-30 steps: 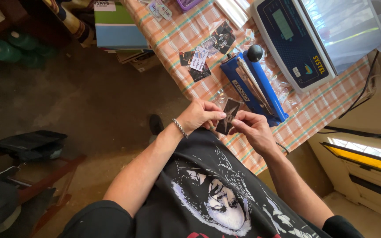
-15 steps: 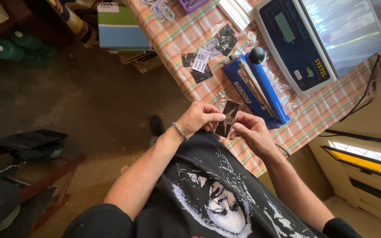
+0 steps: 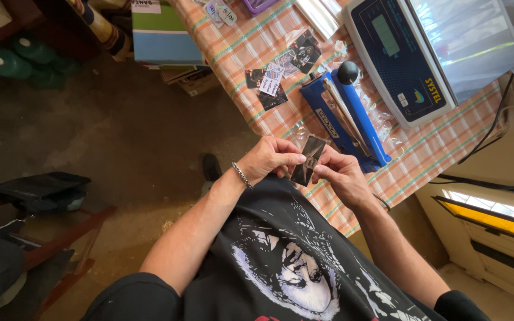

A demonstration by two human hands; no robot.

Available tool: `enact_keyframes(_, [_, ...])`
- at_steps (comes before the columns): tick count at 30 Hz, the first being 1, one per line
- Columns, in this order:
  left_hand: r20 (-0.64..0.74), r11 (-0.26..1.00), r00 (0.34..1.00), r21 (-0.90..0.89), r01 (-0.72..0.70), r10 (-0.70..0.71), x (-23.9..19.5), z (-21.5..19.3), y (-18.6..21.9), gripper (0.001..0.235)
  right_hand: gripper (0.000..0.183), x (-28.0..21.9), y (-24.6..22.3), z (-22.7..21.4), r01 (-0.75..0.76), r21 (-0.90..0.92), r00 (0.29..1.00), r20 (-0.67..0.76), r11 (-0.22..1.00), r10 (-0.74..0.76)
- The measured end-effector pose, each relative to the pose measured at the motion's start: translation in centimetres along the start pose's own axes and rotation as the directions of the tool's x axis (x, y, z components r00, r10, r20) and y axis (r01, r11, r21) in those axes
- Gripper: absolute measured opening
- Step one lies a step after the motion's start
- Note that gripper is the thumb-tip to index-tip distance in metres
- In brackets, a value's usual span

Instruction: Packaging small stickers into plastic bags and sealing them with a heat sealer

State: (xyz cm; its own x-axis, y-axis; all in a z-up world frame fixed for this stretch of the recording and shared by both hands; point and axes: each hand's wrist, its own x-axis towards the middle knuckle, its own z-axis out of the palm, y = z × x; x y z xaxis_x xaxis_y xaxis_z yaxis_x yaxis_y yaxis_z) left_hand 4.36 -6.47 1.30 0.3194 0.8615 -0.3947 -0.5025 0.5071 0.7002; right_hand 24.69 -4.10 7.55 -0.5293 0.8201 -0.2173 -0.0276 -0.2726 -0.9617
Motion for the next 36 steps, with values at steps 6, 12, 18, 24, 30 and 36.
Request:
enact_keyframes(6, [0.062,0.993,0.998,0.114,-0.008,0.001,-0.2,-0.6,0.7,0.02,0.014,0.1,0.0,-0.4,0.036,-0.038,0.999,0.037,0.999,-0.034])
enact_keyframes(12, [0.005,0.963,1.0,0.269,-0.023,0.022,-0.8,-0.5,2.1,0.014,0.013,0.1,-0.3,0.1,-0.207,-0.197,0.969,-0.172,0.958,0.174])
enact_keyframes(18, [-0.088,0.931,0.996,0.366,0.014,0.02,0.2,-0.7,0.4,0.013,0.015,0.3,-0.2,0.2,-0.274,-0.267,0.95,-0.227,0.924,0.216])
enact_keyframes(24, [-0.274,0.984,0.961,0.178,0.017,0.033,1.6,-1.1,-1.2,0.016,0.014,1.0,-3.4,-1.0,-0.174,-0.363,0.95,-0.307,0.915,0.059])
enact_keyframes(30, [-0.354,1.0,0.935,0.002,0.003,-0.002,6.4,-0.6,-4.6,0.025,0.012,7.4,-7.5,-7.1,0.119,-0.82,0.903,-0.145,0.56,-0.404])
enact_keyframes(36, [-0.45,0.978,0.888,-0.208,-0.008,-0.089,13.1,3.6,-8.0,0.017,0.03,14.7,-12.1,-3.6,0.048,-0.951,0.998,0.058,0.306,0.024])
